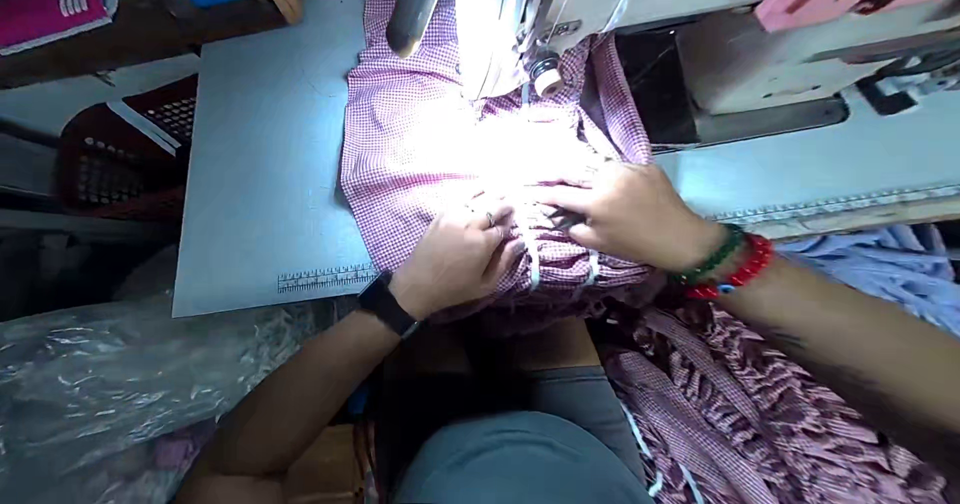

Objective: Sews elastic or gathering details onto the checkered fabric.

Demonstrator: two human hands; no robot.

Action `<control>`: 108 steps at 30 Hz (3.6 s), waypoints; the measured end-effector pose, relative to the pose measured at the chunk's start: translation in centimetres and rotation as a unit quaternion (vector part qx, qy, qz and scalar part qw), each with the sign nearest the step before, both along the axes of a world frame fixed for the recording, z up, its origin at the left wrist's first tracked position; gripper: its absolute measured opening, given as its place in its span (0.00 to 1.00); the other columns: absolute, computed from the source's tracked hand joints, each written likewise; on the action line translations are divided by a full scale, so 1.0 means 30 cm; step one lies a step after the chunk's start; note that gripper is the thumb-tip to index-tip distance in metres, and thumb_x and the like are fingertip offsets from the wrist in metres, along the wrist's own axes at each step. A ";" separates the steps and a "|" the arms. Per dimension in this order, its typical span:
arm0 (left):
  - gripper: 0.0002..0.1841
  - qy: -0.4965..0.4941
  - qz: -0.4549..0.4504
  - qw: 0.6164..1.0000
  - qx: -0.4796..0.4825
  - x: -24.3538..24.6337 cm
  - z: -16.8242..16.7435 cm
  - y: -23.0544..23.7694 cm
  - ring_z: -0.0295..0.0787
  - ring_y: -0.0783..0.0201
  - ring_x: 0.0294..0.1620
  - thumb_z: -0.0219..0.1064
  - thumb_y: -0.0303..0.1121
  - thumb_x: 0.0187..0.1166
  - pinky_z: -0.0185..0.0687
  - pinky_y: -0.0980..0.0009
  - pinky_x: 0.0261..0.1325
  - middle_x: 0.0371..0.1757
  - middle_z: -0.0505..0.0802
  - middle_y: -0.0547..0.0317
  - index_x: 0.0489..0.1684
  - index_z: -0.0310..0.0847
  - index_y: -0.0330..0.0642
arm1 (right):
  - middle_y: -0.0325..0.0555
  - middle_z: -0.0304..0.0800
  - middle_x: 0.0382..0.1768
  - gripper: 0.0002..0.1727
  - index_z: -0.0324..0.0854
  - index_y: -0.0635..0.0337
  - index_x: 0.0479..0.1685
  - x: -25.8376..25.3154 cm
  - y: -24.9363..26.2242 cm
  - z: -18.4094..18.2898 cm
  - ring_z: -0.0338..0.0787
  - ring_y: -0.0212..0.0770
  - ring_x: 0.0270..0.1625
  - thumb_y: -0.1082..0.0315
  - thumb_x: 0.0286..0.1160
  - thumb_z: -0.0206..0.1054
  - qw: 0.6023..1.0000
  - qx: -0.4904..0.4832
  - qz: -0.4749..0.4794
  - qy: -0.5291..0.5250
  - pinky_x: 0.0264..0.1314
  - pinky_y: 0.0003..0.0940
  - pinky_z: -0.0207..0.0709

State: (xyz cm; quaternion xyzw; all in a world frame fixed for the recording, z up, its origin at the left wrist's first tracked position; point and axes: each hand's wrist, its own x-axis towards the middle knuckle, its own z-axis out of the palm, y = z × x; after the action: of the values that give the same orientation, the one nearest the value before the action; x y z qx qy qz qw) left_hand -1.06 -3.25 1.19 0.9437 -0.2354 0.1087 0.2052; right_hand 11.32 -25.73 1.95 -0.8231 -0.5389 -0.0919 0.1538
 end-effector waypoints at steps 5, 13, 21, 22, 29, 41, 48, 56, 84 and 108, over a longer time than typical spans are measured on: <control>0.23 0.013 -0.031 0.999 -0.007 0.000 0.009 0.006 0.90 0.58 0.64 0.57 0.47 0.84 0.84 0.57 0.63 0.66 0.92 0.54 0.63 0.90 0.43 | 0.50 0.92 0.35 0.25 0.92 0.48 0.62 -0.002 -0.028 -0.002 0.85 0.54 0.24 0.65 0.61 0.66 0.999 0.016 0.043 0.004 0.21 0.53 0.72; 0.18 -0.004 -0.069 0.997 -0.022 -0.004 -0.001 0.040 0.87 0.57 0.70 0.58 0.41 0.83 0.81 0.60 0.69 0.60 0.95 0.53 0.44 0.95 0.41 | 0.49 0.95 0.50 0.19 0.94 0.46 0.55 0.028 -0.011 0.000 0.91 0.55 0.40 0.55 0.70 0.63 0.998 0.004 0.060 0.010 0.30 0.53 0.77; 0.19 0.004 -0.052 0.999 0.013 0.025 0.017 0.073 0.85 0.57 0.73 0.57 0.42 0.84 0.79 0.59 0.72 0.63 0.95 0.55 0.47 0.96 0.43 | 0.56 0.94 0.44 0.19 0.91 0.60 0.52 0.058 0.012 -0.003 0.91 0.65 0.44 0.60 0.68 0.66 1.000 -0.004 0.028 -0.001 0.32 0.59 0.78; 0.19 0.005 -0.052 0.998 0.016 0.026 0.020 0.071 0.86 0.58 0.72 0.57 0.42 0.84 0.80 0.60 0.71 0.62 0.95 0.55 0.46 0.96 0.43 | 0.55 0.95 0.47 0.18 0.92 0.57 0.53 0.058 0.013 -0.003 0.91 0.64 0.45 0.61 0.69 0.65 0.999 -0.005 0.034 -0.007 0.35 0.60 0.79; 0.19 -0.015 -0.066 0.997 0.023 0.011 0.025 0.050 0.85 0.54 0.74 0.58 0.40 0.83 0.75 0.58 0.79 0.61 0.95 0.50 0.41 0.95 0.39 | 0.50 0.97 0.50 0.20 0.94 0.50 0.56 0.068 0.047 0.017 0.91 0.61 0.37 0.63 0.71 0.59 0.997 0.012 0.073 -0.037 0.28 0.56 0.76; 0.22 -0.003 -0.064 0.997 0.047 0.006 0.033 0.041 0.82 0.51 0.78 0.54 0.41 0.85 0.66 0.56 0.88 0.68 0.92 0.47 0.56 0.93 0.37 | 0.56 0.96 0.48 0.21 0.95 0.57 0.52 0.102 0.035 0.043 0.93 0.58 0.34 0.68 0.63 0.60 0.991 -0.015 0.135 -0.008 0.30 0.55 0.80; 0.23 -0.004 -0.063 0.996 0.060 0.003 0.036 0.039 0.82 0.52 0.79 0.52 0.41 0.87 0.65 0.56 0.88 0.69 0.91 0.47 0.59 0.92 0.37 | 0.57 0.95 0.44 0.23 0.93 0.57 0.54 0.125 0.048 0.047 0.92 0.60 0.34 0.71 0.64 0.56 0.988 -0.014 0.151 -0.021 0.29 0.55 0.78; 0.24 -0.001 -0.052 0.997 0.050 -0.012 0.027 0.032 0.79 0.51 0.81 0.51 0.42 0.87 0.63 0.55 0.89 0.71 0.90 0.45 0.63 0.90 0.36 | 0.55 0.96 0.53 0.24 0.94 0.54 0.55 0.127 0.047 0.033 0.93 0.58 0.35 0.69 0.65 0.55 0.988 -0.009 0.154 -0.025 0.29 0.54 0.78; 0.26 0.017 -0.052 0.996 0.066 -0.024 0.032 0.012 0.80 0.51 0.81 0.50 0.44 0.88 0.64 0.55 0.89 0.72 0.89 0.44 0.63 0.90 0.35 | 0.54 0.96 0.53 0.20 0.94 0.57 0.48 0.141 0.048 0.041 0.93 0.60 0.38 0.68 0.65 0.56 0.989 -0.018 0.146 -0.012 0.33 0.56 0.78; 0.33 0.025 -0.035 0.996 0.079 -0.042 0.022 -0.001 0.77 0.49 0.83 0.58 0.56 0.82 0.62 0.53 0.89 0.74 0.87 0.42 0.66 0.87 0.33 | 0.52 0.96 0.39 0.20 0.96 0.51 0.51 0.101 0.038 0.035 0.88 0.53 0.27 0.59 0.66 0.62 0.990 -0.008 0.140 -0.024 0.23 0.49 0.72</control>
State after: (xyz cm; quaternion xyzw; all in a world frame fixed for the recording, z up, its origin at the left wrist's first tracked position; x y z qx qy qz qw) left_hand -2.32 -3.27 1.87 0.9505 -0.2712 0.0591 0.1400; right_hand 14.35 -24.60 2.99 -0.7387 -0.6527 -0.0844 0.1456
